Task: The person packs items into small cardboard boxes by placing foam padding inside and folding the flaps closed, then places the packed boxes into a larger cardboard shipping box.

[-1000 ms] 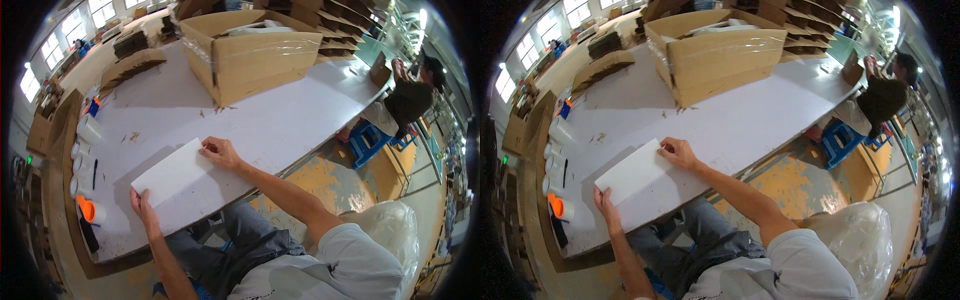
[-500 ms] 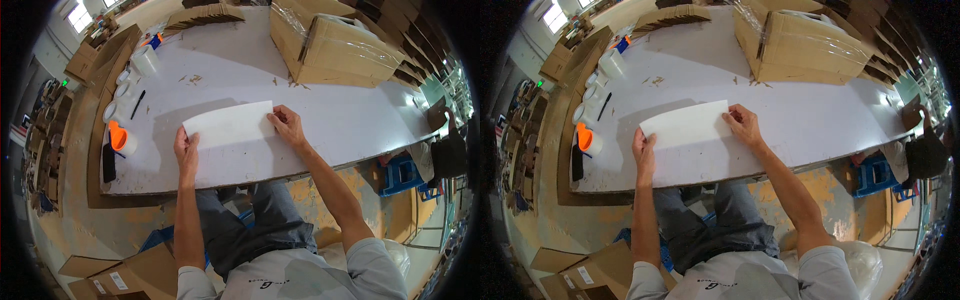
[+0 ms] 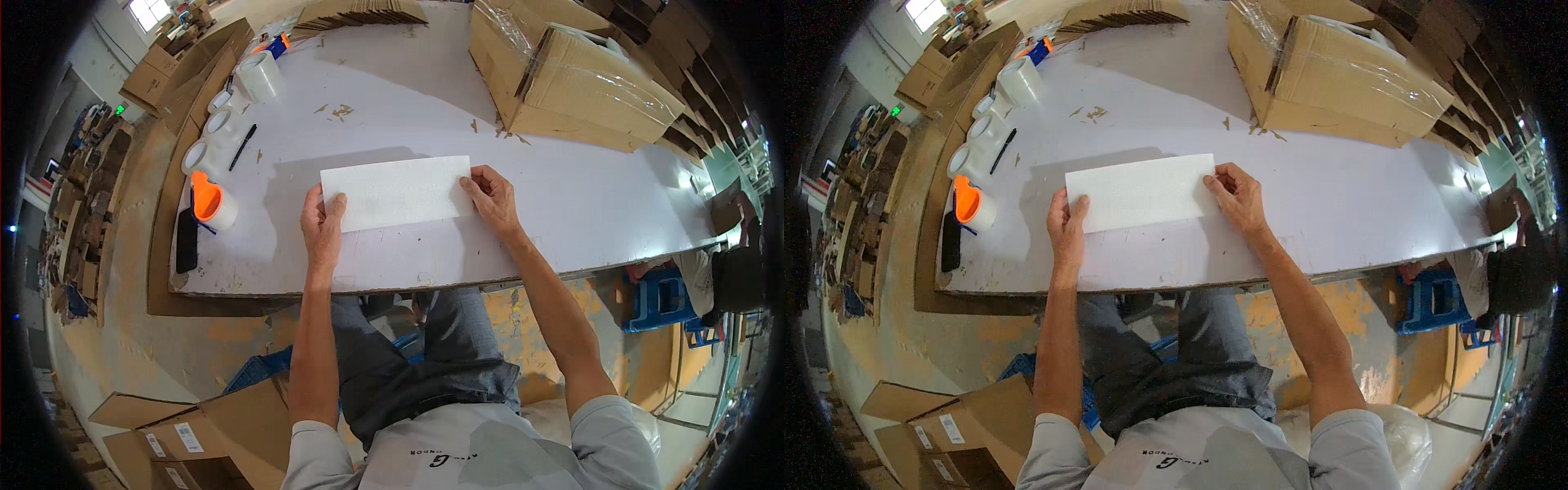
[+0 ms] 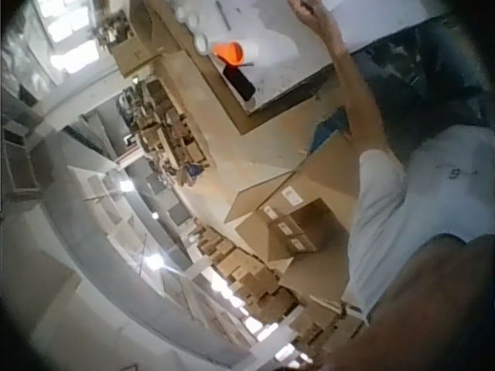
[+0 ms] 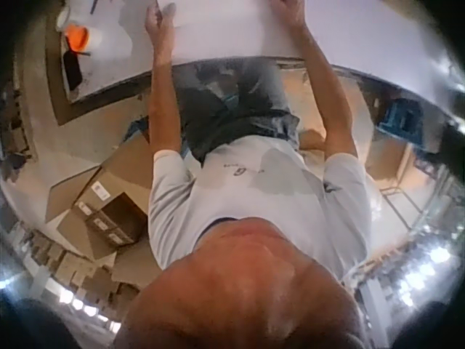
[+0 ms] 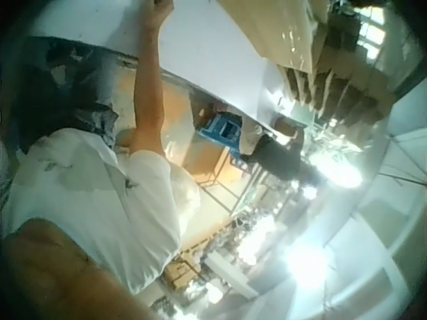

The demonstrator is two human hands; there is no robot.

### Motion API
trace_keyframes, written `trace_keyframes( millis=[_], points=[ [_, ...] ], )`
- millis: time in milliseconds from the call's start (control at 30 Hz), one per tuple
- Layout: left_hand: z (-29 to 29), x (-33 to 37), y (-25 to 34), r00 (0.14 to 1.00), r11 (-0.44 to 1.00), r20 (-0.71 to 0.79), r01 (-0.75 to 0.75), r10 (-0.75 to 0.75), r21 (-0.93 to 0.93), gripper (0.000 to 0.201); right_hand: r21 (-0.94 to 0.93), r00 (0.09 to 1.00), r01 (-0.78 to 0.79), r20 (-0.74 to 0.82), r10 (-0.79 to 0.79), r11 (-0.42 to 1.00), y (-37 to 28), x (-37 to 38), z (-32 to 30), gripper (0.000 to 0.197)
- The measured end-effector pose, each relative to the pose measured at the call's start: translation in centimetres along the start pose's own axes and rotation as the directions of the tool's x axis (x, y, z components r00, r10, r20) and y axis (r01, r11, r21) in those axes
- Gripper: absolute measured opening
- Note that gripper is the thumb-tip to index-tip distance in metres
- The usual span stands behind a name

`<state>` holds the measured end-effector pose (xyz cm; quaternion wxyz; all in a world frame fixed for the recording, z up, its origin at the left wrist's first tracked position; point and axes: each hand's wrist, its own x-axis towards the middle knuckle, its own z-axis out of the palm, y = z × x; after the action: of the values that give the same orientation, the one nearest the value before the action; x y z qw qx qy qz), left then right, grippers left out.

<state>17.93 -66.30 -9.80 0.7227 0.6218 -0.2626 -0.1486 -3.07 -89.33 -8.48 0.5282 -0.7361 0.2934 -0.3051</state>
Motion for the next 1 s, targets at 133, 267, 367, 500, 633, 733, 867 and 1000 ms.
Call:
trace_keyframes(
  millis=[133,267,367,500,633,733,867,1000],
  points=[
    [0.4,-0.3,0.8,1.000,0.999,-0.005,-0.011,0.011,0.053,0.041,-0.009,1.000,0.015,0.003,-0.015,1.000,-0.2,-0.3,-0.3,0.026],
    [0.4,-0.2,0.7,0.999,0.999,-0.017,-0.033,0.033,0.027,0.038,0.003,1.000,0.009,-0.005,-0.009,1.000,-0.3,-0.3,-0.2,0.023],
    [0.1,-0.1,0.5,0.999,0.999,-0.005,-0.041,0.041,0.026,0.036,0.026,1.000,-0.009,-0.005,0.009,1.000,-0.6,-0.3,0.0,0.022],
    [0.5,-0.2,0.7,0.998,0.999,-0.030,-0.051,0.051,-0.008,0.035,0.041,1.000,0.015,0.010,-0.015,0.999,-0.6,-0.3,0.2,0.021],
    [0.3,0.0,0.5,0.998,0.999,-0.029,-0.051,0.051,0.004,0.034,0.059,1.000,0.010,0.019,-0.011,0.998,-0.2,0.0,0.2,0.020],
    [0.7,0.2,0.8,0.998,0.998,-0.015,-0.054,0.054,-0.010,0.032,0.033,1.000,0.022,0.016,-0.022,0.999,0.3,0.3,-0.5,0.021],
    [0.3,0.2,0.3,0.998,0.998,-0.012,-0.060,0.060,-0.024,0.032,0.044,1.000,0.000,0.007,0.000,0.999,-0.8,-0.1,0.0,0.022],
    [0.0,0.3,-0.4,0.999,0.999,-0.032,-0.038,0.038,-0.002,0.032,-0.003,0.999,-0.032,0.014,0.032,0.999,0.2,0.2,0.2,0.023]
  ],
)
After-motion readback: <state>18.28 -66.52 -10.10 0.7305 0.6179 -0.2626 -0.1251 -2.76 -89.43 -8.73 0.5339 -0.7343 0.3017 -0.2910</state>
